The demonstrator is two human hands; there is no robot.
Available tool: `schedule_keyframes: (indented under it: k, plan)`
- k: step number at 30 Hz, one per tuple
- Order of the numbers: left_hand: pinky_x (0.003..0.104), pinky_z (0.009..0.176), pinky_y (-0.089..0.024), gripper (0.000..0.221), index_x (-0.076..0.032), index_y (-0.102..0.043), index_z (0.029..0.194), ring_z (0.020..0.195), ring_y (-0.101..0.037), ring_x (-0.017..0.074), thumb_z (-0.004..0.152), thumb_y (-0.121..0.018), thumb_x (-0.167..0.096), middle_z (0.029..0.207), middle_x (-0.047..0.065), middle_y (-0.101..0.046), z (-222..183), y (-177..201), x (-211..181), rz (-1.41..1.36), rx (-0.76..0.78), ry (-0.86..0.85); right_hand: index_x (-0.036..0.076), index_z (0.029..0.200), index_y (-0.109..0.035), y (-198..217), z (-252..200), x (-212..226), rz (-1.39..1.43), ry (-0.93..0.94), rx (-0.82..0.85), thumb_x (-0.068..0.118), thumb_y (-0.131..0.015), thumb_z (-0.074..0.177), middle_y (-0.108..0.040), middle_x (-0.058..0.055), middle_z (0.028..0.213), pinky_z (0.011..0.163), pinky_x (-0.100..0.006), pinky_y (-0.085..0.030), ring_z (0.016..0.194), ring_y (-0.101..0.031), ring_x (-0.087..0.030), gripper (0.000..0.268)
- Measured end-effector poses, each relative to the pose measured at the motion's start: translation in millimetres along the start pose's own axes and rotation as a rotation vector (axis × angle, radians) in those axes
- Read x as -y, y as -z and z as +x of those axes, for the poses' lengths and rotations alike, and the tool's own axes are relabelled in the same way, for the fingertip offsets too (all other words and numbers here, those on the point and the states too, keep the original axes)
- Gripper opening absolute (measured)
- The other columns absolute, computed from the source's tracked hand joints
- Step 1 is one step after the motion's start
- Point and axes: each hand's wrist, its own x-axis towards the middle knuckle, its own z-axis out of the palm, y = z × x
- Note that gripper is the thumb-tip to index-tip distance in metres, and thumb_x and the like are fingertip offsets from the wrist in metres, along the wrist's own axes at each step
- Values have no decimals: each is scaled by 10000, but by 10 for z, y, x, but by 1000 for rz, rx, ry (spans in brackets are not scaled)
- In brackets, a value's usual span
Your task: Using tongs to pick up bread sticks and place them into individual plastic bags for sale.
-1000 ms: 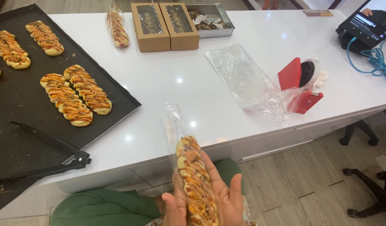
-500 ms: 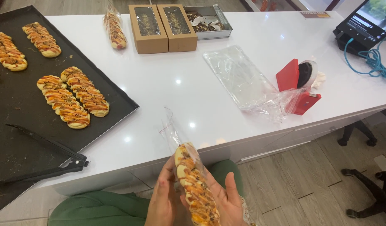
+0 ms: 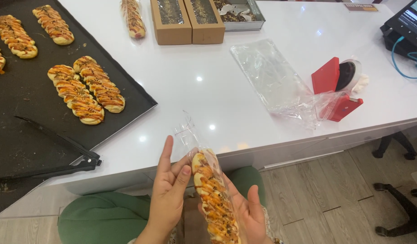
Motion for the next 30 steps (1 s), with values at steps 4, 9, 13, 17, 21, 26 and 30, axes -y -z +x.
schedule_keyframes:
  k: [4,9,13,17,21,26,30]
  plan:
    - [361,878,-506,837,-278,-117,1535,1016,-639,220,814,-535,-195,1267,251,-625,64,-141,-267,24,-78,108,54,1512,-108,-80,-2,29,-14,-1,-81,577,-431,869,-270,-225,1508,983,-458,-448,1269,-427,-365,889]
    - [359,929,-464,794,-278,-188,1571,974,-626,238,856,-501,-133,992,238,-705,190,-287,-378,283,-281,203,69,1534,-119,-20,-85,179,85,-117,-217,547,-423,831,-272,-215,1526,1034,-490,-374,1323,-371,-387,903]
    - [394,799,-504,762,-258,-196,1571,851,-627,291,882,-481,-97,960,312,-680,270,-259,-308,298,-271,170,59,1540,-123,-96,-103,250,136,-159,-208,570,-394,828,-264,-239,1517,1052,-486,-357,1323,-354,-402,918]
    - [407,732,-503,802,-256,-130,1589,782,-613,276,884,-507,-186,729,193,-637,273,-94,-123,290,-151,107,71,1543,-105,-52,-133,276,213,-159,-246,537,-449,822,-252,-225,1528,1047,-508,-347,1326,-342,-403,926]
    - [427,994,-419,834,-347,-106,1562,1078,-599,369,827,-441,-140,1194,346,-616,151,-519,-443,159,-269,389,59,1551,-95,-112,-104,260,267,-125,-212,515,-448,830,-259,-249,1510,964,-520,-392,1258,-382,-429,924]
    - [399,931,-425,811,-352,-162,1578,984,-578,282,888,-474,-60,990,264,-649,143,-470,-379,127,-306,285,30,1535,-134,-251,-86,224,389,-137,-241,539,-412,842,-210,-267,1527,1030,-616,-298,1281,-303,-503,904]
    - [448,890,-423,828,-397,-166,1578,1039,-563,293,898,-467,-32,1018,280,-636,116,-551,-477,135,-368,344,18,1547,-140,-198,-105,236,465,-175,-260,579,-388,850,-222,-263,1525,1048,-624,-264,1296,-292,-467,928]
